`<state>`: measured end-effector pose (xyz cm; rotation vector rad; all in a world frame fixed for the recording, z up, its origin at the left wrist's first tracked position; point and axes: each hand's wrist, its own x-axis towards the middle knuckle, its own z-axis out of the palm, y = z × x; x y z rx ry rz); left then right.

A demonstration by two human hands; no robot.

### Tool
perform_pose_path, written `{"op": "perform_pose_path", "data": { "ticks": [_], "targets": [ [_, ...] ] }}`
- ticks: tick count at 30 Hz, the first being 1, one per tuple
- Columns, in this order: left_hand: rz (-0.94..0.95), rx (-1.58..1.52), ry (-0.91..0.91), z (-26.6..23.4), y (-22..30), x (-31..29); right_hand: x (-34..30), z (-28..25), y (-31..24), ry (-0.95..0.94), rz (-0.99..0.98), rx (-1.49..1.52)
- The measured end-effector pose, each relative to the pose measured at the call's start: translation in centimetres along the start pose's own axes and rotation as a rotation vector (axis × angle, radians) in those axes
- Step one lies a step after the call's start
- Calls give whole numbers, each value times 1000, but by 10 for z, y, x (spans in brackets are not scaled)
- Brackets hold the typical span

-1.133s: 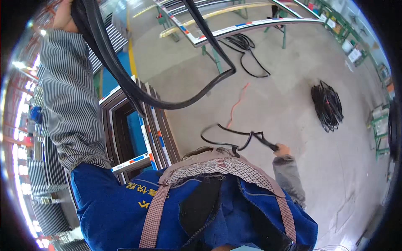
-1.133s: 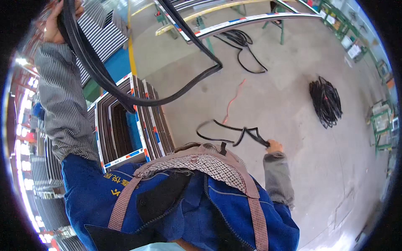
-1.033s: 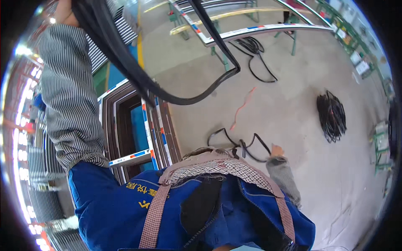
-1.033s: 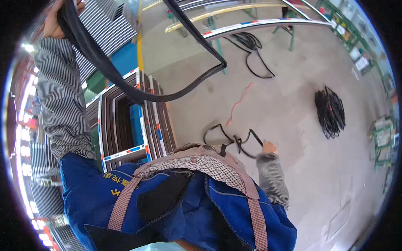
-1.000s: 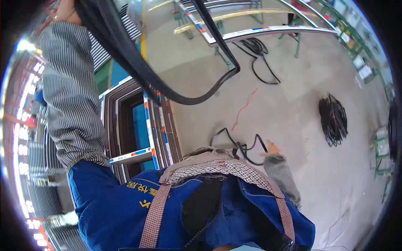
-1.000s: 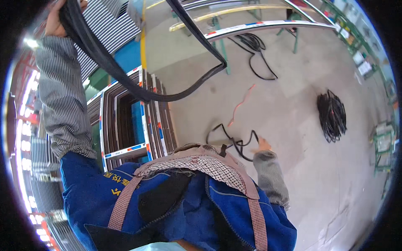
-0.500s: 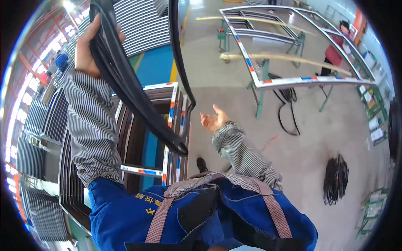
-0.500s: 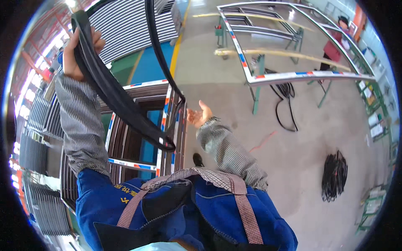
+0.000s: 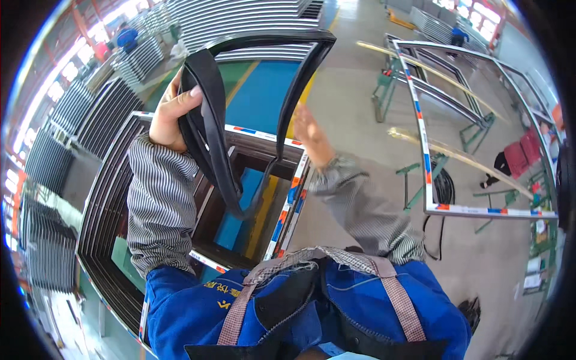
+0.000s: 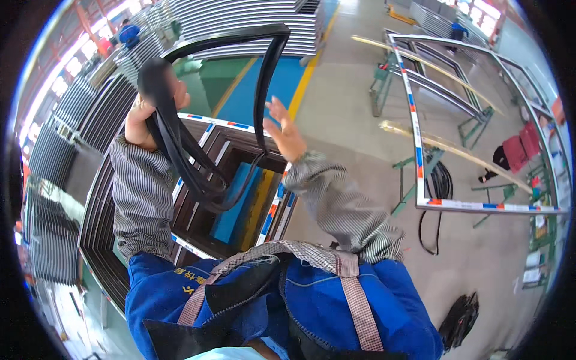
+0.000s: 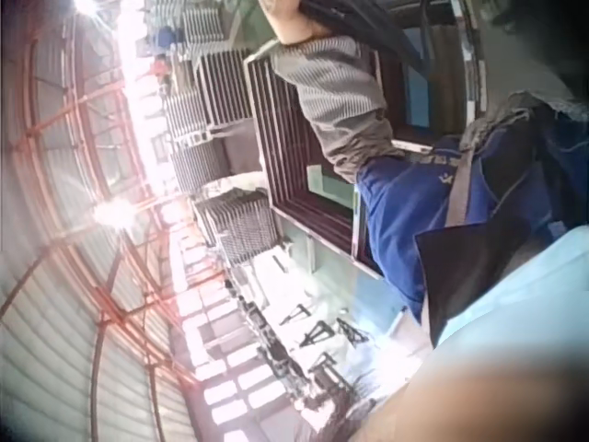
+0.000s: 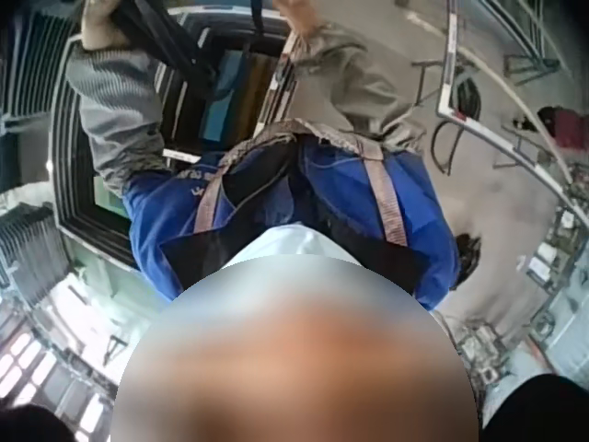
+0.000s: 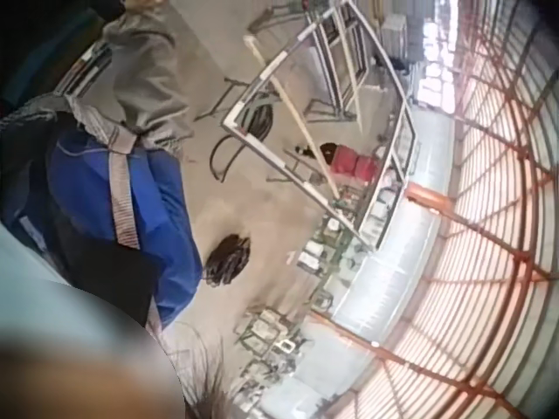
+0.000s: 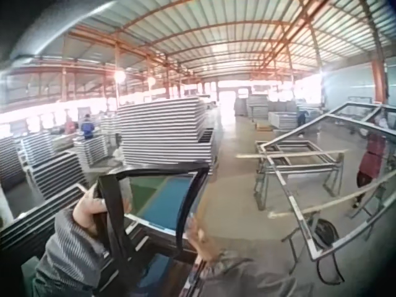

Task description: Manually pressing black rubber seals into the grooves of metal window frames.

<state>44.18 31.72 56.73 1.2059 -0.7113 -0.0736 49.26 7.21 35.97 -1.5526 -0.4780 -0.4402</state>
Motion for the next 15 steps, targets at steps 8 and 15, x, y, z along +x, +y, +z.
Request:
{"op": "perform_pose_path", "data": {
  "ticks": [8,15],
  "targets": [
    [-39,-113,157,-103,-56,11,80,23,63,-361,203,294],
    [-544,762,74,-143,-67,-8,187,-9,74,-392,80,118]
  ]
}}
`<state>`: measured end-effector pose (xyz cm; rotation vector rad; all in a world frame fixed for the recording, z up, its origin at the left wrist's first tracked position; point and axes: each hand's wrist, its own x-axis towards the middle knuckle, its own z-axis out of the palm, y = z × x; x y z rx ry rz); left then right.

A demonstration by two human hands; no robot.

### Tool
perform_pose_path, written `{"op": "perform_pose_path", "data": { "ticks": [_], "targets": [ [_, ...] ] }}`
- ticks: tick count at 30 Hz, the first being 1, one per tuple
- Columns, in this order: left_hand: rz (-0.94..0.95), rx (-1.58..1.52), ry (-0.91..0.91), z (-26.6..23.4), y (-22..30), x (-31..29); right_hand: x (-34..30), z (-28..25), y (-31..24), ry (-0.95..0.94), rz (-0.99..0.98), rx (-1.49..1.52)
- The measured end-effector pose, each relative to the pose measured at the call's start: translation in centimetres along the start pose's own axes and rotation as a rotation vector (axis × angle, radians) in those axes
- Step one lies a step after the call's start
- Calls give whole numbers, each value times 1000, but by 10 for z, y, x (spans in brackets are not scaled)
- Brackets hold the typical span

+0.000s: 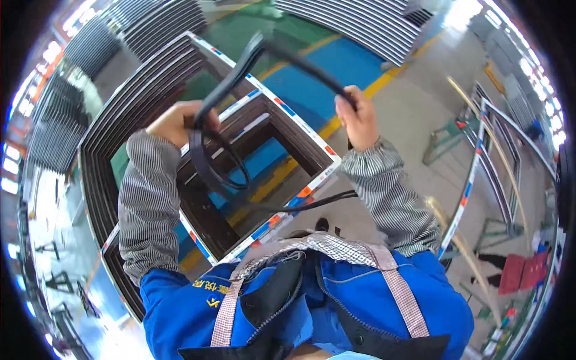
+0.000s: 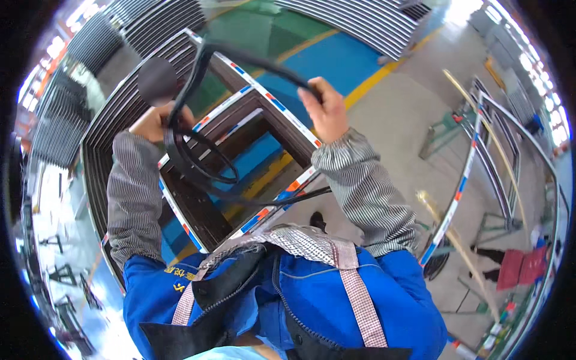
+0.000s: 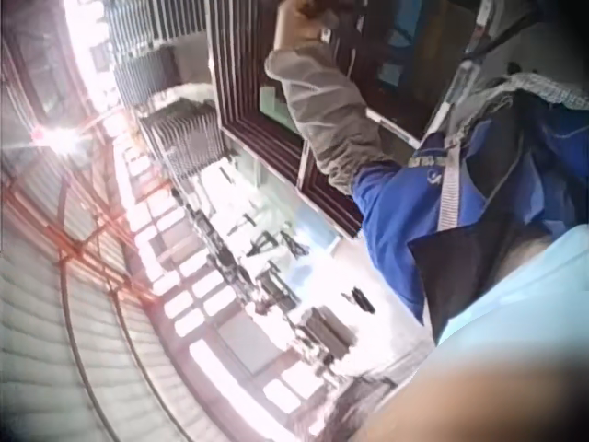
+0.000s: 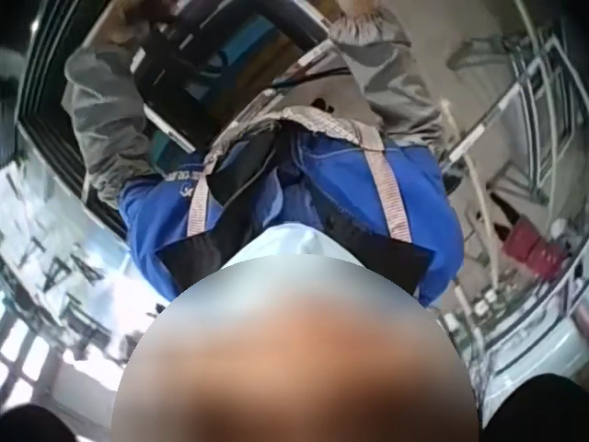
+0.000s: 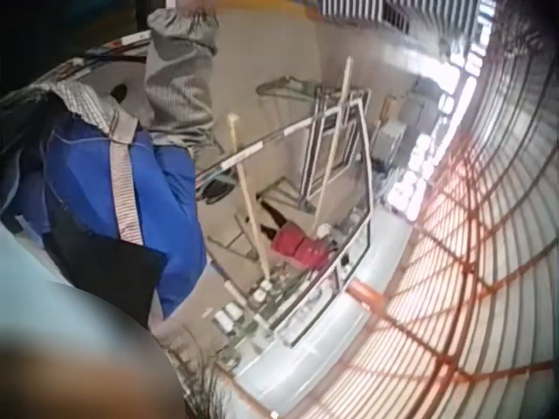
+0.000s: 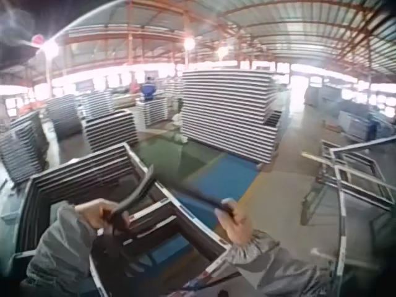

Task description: Manually pressing black rubber seals into the grooves of metal window frames.

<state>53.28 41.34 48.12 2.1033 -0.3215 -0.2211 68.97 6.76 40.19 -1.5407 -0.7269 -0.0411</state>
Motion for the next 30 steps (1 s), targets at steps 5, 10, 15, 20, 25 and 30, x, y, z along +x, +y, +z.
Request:
{"op": "perform_pose_path", "data": {
  "ticks": [5,10,15,20,25,30],
  "targets": [
    [-133,-434,66,16,-49,-59,18,40,12,-264,-222,64],
    [45,-287,339,53,9,-62,53,62,-21,-380,-264,134],
    [315,-773,609,88,21,-48,79,86,-31,-357,-340,153],
    [115,-298,1135,40,1,-93,88,82,-40,-454,-362,-38],
    [18,290,1458,-58,22,-119,109,92,-38,-498,-421,-135],
    [-17,1126,1393,-232,114,-301,157,84,-32,-427,-278,-165]
  ]
}}
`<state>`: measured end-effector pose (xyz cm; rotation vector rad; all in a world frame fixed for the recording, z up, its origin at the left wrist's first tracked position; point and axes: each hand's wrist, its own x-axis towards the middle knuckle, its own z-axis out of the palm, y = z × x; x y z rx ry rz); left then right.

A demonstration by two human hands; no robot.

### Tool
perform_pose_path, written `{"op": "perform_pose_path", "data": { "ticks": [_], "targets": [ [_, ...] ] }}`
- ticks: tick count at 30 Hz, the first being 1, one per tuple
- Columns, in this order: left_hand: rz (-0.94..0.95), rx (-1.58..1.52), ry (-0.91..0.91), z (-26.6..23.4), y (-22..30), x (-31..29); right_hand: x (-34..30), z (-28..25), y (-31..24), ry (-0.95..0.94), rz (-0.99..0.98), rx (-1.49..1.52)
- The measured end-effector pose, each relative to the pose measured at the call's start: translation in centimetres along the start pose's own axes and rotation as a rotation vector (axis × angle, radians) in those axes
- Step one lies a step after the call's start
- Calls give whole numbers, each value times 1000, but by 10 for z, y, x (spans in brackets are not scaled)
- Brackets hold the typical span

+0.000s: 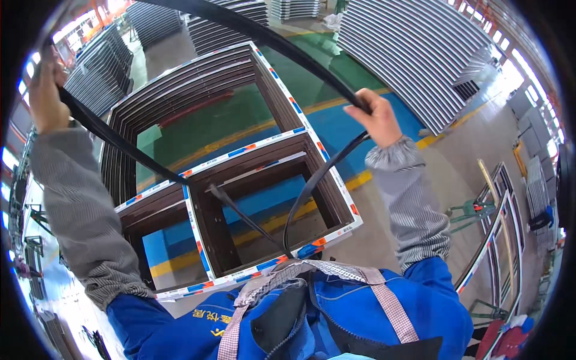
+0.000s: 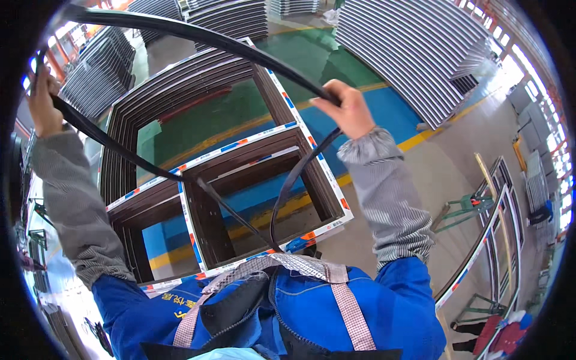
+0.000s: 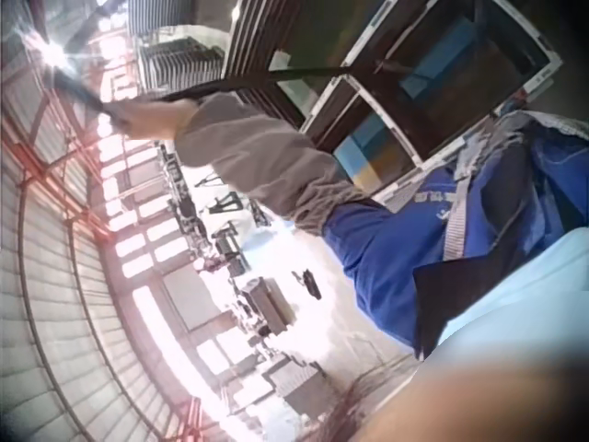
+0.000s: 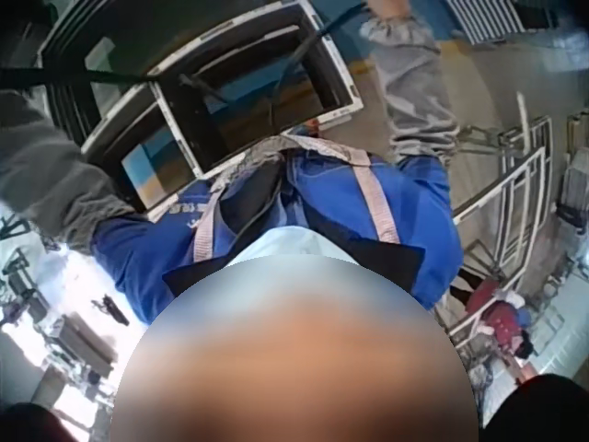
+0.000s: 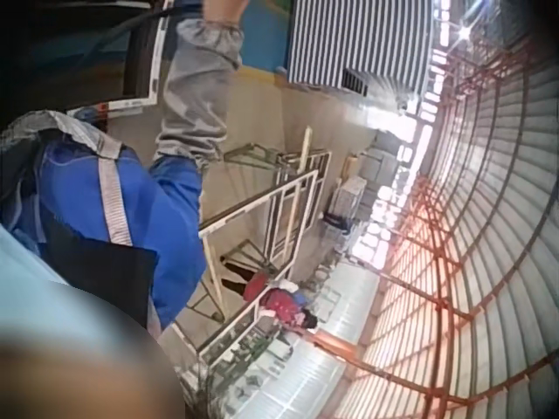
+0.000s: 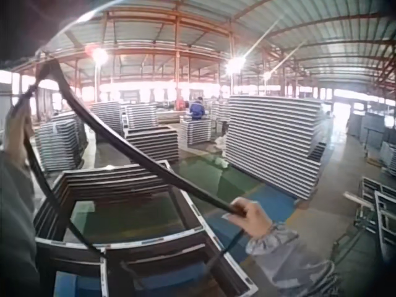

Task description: Manually pressing black rubber seals into the grooves of metal window frames.

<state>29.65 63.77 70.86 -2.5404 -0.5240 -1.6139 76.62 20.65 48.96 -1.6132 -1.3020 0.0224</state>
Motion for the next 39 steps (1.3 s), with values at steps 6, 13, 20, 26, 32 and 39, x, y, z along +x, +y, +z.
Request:
{"op": "perform_pose_path", "data": {
  "ticks": [6,13,20,26,32,39],
  "targets": [
    [-470,-607,212,39,132,-27,-15,-50,-8,66,-74,-155],
    [-632,-603,-83,93,136,-115,-109,11,36,-32,74,-292],
    [-447,-250,-150,237,100,-146,-154,71,125,114,177,-340],
    [-323,-44,45,291,67,-110,-69,49,152,547,-5,-391],
    [-459,-529,291,231,83,-36,11,0,95,621,-194,-317],
    [-528,-667,244,216,121,-66,-4,-4,86,398,-102,-345]
  ]
}}
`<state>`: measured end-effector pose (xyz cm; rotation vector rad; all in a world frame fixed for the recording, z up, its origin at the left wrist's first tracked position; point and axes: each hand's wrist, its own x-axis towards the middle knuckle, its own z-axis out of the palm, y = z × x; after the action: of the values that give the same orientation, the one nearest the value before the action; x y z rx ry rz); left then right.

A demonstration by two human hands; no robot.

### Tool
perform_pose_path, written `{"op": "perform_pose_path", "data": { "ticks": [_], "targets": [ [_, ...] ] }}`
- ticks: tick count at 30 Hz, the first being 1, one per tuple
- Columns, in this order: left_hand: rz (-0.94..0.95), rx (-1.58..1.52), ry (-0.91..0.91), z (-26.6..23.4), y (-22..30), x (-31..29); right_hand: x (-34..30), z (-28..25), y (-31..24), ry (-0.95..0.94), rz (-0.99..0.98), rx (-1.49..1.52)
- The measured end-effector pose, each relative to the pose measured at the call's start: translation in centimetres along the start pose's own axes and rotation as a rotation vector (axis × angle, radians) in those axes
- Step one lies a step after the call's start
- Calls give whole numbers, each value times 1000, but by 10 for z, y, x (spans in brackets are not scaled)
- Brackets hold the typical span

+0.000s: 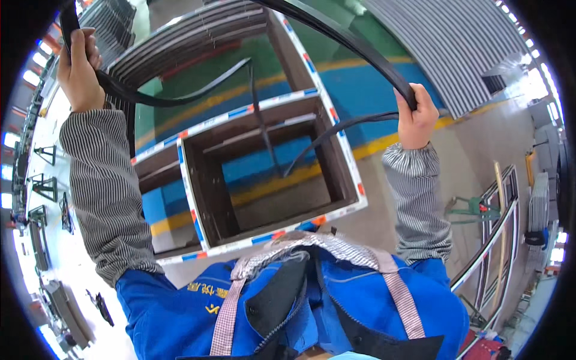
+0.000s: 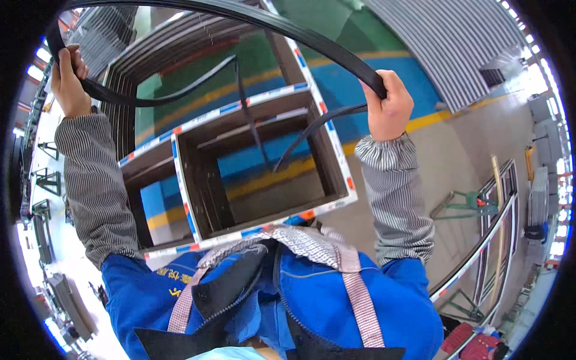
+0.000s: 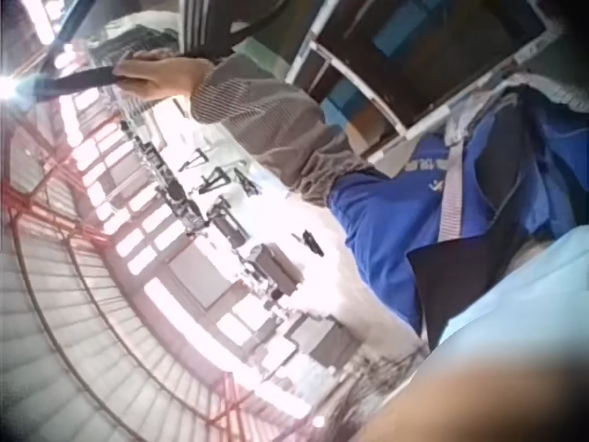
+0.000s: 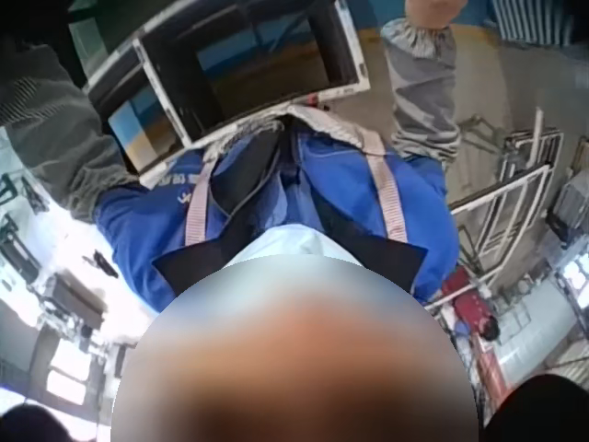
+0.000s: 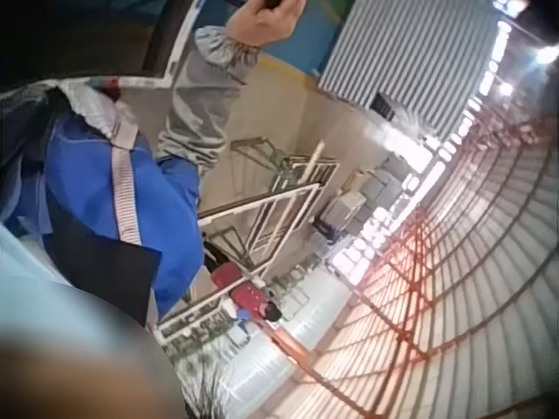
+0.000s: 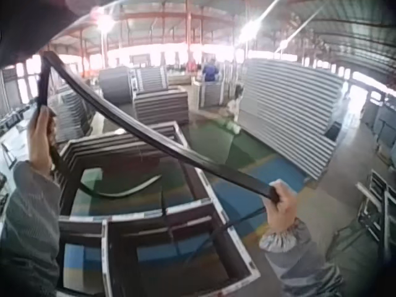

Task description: Manually pressing black rubber seals into the grooves of metal window frames.

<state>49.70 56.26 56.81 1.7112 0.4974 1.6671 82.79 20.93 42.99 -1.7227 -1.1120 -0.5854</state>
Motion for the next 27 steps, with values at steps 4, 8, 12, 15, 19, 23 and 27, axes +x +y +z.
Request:
{"op": "perform_pose_path", "data": {
  "ticks": [4,8,12,15,19,23,27],
  "targets": [
    [-34,-35,-104,-7,-42,-33,-60,18,24,-101,6,-65],
    [-289,-13,-170,7,-109,-89,-133,9,25,-349,222,-79],
    [-504,323,-380,34,-183,-143,-194,0,0,-506,328,-20],
    [-551,393,-585,83,-261,-206,-246,10,10,-648,465,-83],
    [-687,663,-866,178,-369,-305,-314,37,58,-694,579,-77],
    [-839,778,-1029,256,-432,-395,-351,61,119,-522,906,-149],
    [-979,761,-1106,311,-472,-427,-370,78,174,-775,797,-478]
  ]
}}
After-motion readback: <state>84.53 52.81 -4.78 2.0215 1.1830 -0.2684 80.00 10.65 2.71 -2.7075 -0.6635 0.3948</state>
